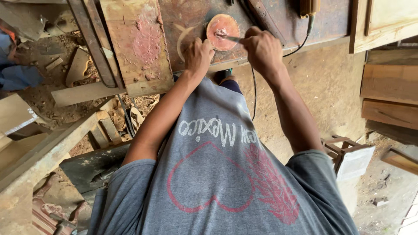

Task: The person mixes a reddish paste with a lighter substance in a small wooden bowl using a putty knife. They then apply the mixed filler to the joints and edges of a wooden frame, smoothing it into the seams. The person finishes by placing the frame against a stack of wood.

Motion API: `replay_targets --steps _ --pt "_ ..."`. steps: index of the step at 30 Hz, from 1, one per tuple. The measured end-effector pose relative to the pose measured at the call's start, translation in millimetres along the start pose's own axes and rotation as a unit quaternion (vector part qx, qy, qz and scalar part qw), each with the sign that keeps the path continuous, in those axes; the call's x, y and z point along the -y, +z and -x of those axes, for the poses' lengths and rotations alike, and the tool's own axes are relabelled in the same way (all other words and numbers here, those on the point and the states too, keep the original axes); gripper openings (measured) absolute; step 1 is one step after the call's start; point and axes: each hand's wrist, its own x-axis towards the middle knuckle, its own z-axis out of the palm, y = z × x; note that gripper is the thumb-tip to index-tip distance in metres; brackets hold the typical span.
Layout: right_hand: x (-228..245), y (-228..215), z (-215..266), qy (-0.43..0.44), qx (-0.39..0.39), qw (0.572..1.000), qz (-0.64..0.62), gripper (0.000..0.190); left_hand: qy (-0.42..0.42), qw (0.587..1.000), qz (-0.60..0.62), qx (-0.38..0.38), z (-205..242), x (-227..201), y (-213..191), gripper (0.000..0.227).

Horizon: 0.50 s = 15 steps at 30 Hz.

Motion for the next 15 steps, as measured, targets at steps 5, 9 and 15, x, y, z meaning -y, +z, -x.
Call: replay_targets --steps 5,9,15 --pt "-0.9 7.6 2.9 0.041 0.065 0.994 -0.079 0.022 -0.007 1.0 0.016 -0.016 3.0 -0.5 0.7 0.023" --pt "-0.9 9.2 2.6 0.006 -0.004 1.0 -0.001 0.02 -0.005 1.0 0.014 -0.01 5.3 0.4 -1.1 0.021" --pt "1.0 8.1 -1.4 0.027 0.018 0.999 -0.016 0.022 -0.014 1.0 0.007 -0.01 7.0 2.3 0.3 0.02"
